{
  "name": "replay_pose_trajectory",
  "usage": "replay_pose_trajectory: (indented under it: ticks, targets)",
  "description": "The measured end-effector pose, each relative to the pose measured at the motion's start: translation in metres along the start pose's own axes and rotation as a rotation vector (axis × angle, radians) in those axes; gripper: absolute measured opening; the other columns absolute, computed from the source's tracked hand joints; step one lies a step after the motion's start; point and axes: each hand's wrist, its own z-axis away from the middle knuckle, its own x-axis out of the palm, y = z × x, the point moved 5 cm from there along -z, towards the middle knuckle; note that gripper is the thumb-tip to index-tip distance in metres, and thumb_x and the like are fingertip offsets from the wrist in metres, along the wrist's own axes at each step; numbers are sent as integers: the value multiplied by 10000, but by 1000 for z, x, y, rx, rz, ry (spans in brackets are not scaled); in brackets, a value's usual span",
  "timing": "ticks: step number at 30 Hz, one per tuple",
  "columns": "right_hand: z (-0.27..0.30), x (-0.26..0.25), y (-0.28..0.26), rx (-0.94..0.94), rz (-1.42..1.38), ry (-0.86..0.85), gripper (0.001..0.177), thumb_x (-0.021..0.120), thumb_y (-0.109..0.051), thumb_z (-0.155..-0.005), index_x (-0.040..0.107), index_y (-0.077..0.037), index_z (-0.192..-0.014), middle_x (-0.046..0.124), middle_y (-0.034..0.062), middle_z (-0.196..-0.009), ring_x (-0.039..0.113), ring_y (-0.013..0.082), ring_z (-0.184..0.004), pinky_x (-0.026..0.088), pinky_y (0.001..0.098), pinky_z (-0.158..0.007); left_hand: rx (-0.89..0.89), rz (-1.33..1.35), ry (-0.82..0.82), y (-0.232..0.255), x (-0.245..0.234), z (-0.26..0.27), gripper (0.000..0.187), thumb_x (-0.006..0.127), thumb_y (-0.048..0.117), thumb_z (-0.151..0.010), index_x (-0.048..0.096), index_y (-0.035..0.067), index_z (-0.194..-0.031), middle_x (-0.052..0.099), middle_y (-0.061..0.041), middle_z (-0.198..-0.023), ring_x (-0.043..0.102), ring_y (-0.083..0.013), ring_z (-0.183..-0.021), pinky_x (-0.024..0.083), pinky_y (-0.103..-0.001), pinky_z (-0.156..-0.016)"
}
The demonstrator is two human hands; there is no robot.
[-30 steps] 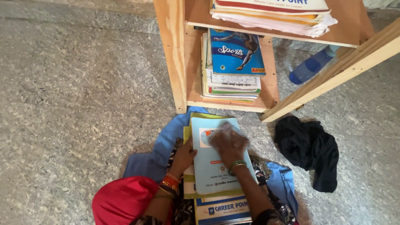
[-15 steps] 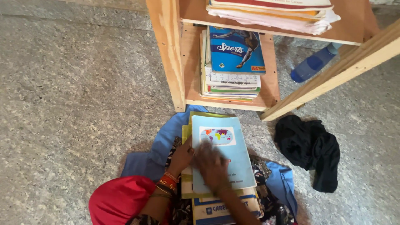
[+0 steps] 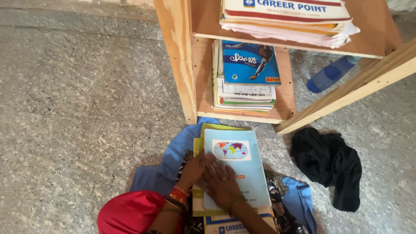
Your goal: The person sits on the floor and wipes a wooden shelf with a cloth. Then the person wipes the covers of several books one by one and places them on the shelf.
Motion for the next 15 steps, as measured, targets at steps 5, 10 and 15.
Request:
replay_pose_trajectory:
  ticks: [5,10,15]
  targets:
    - [-67,36,93,427,55,-384,634,378,-429,-1054,205,-225,-1629,113,95,-1710,120,427,-1556,139,782,-1129,-175,61,-79,23,-9,11,506,566,266,-952,517,110,-1431,727,-200,-958,726,-361,-863,561,-431,-798]
    - [-30,-3,94,439,104,-554,624,419,-357,-1041,152,-373,-1605,11,85,-1709,44,520,-1521,138,847,-1033,-277,24,-111,31,-10,14,518,574,259,-917,522,112,-1411,698,-195,-887,714,-343,-807,552,-427,-758]
    - [19,-10,17,28,34,-286,748,544,-462,-947,249,-200,-1582,121,136,-1655,160,479,-1482,152,800,-1028,-132,-32,-8,13,-2,3,466,543,329,-1000,541,78,-1393,718,-213,-1068,692,-385,-966,543,-461,-821]
